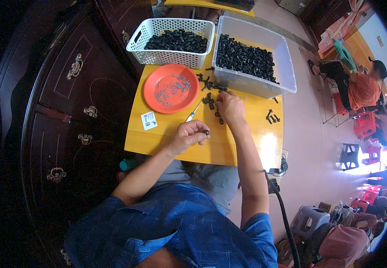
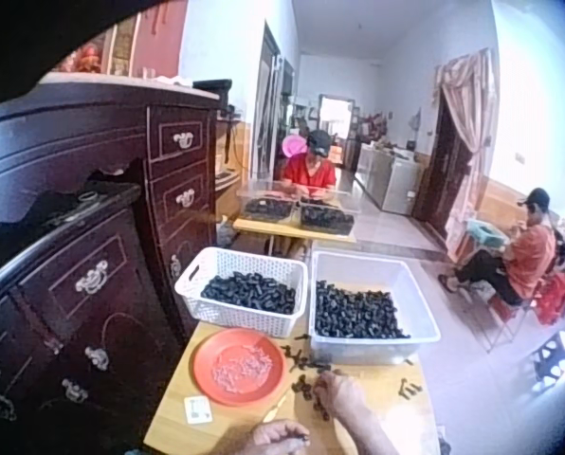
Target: The person assembles small components by picking up springs from a plate and inserting them into plastic parts by hand.
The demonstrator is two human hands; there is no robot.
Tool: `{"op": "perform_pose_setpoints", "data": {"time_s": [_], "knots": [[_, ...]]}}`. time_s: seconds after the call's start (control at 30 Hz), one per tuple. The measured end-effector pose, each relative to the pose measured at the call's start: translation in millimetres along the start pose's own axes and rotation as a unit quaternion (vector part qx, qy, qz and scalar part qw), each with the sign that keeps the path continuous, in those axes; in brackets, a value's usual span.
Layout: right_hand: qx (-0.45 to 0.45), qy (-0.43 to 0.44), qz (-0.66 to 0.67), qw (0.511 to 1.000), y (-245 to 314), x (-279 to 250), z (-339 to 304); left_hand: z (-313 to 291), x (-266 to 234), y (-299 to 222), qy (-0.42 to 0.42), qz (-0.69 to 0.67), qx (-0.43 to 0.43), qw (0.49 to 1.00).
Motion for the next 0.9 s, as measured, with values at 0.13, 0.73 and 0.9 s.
{"op": "perform_pose_setpoints", "data": {"time_s": [0.13, 0.73, 0.9], "knots": [[0.0, -0.043, 0.032, 0.999, 7.1, -11.4, -6.3, 0.0, -1.3, 0.9, -0.004, -0.007, 0.002, 1.0], [0.203, 0.024, 0.601, 0.773, 23.5, -23.8, -127.9, 3.7, -3.5, 6.6, -0.013, -0.019, 0.018, 1.0], [0.2, 0.044, 0.59, 0.781, 21.0, -24.9, -127.4, 2.8, -2.3, 5.8, -0.012, 0.009, 0.017, 1.0]]}}
Point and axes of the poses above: each hand's wrist, its own z-axis towards the middle knuckle, its own x-axis out of the palm, y = z × x, the point moved 3 cm from there along z, towards the middle knuckle, and after that the axes turned 8 degrees about -y, right-handed, at the moved point
